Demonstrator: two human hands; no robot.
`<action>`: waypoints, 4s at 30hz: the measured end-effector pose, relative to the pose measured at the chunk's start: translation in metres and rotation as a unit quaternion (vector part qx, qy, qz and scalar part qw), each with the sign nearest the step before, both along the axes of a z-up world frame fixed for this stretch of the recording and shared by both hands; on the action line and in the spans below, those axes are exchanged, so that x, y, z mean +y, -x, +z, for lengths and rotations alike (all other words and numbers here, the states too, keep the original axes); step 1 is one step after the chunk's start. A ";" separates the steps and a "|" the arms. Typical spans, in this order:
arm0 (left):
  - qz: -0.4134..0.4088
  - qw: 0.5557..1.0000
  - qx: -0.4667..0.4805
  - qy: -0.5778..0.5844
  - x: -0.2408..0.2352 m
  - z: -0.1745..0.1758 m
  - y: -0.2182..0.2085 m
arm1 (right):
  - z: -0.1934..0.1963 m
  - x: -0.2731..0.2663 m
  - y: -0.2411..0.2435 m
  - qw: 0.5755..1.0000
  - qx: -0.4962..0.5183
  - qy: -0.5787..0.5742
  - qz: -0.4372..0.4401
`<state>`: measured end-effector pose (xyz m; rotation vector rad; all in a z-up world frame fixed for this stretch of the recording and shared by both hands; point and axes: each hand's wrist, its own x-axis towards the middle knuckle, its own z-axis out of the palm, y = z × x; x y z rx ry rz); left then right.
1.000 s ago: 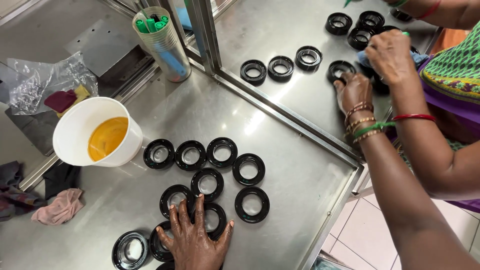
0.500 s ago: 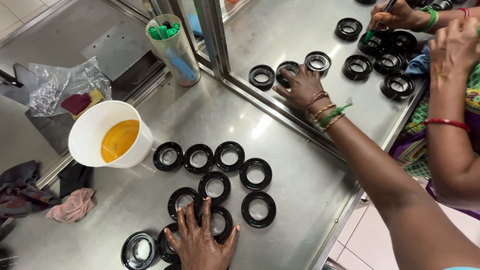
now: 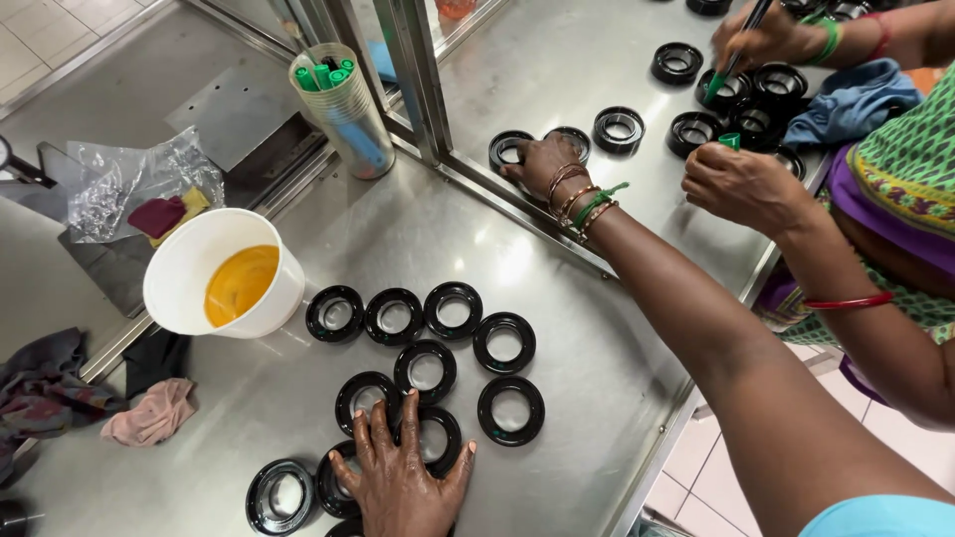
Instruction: Inspecting, marking with a green pen, and wiping black ring-shaped components before packing them into plastic bags.
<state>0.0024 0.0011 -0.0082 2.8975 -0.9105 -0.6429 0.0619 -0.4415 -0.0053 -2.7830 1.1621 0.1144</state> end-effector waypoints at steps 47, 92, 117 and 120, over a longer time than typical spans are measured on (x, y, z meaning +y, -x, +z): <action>0.054 0.994 -0.089 0.019 0.064 -0.050 0.014 | 0.046 0.222 0.074 0.940 -0.219 -0.232 0.117; 0.070 0.997 0.011 -0.040 0.060 -0.021 0.016 | 0.059 0.021 0.087 0.985 0.093 -0.004 0.146; -0.106 0.990 0.036 0.080 -0.012 0.006 0.002 | 0.041 0.209 0.119 0.944 0.060 -0.222 0.237; -0.117 0.966 -0.113 0.202 0.002 -0.008 0.002 | 0.009 0.098 0.074 0.954 -0.007 -0.117 0.277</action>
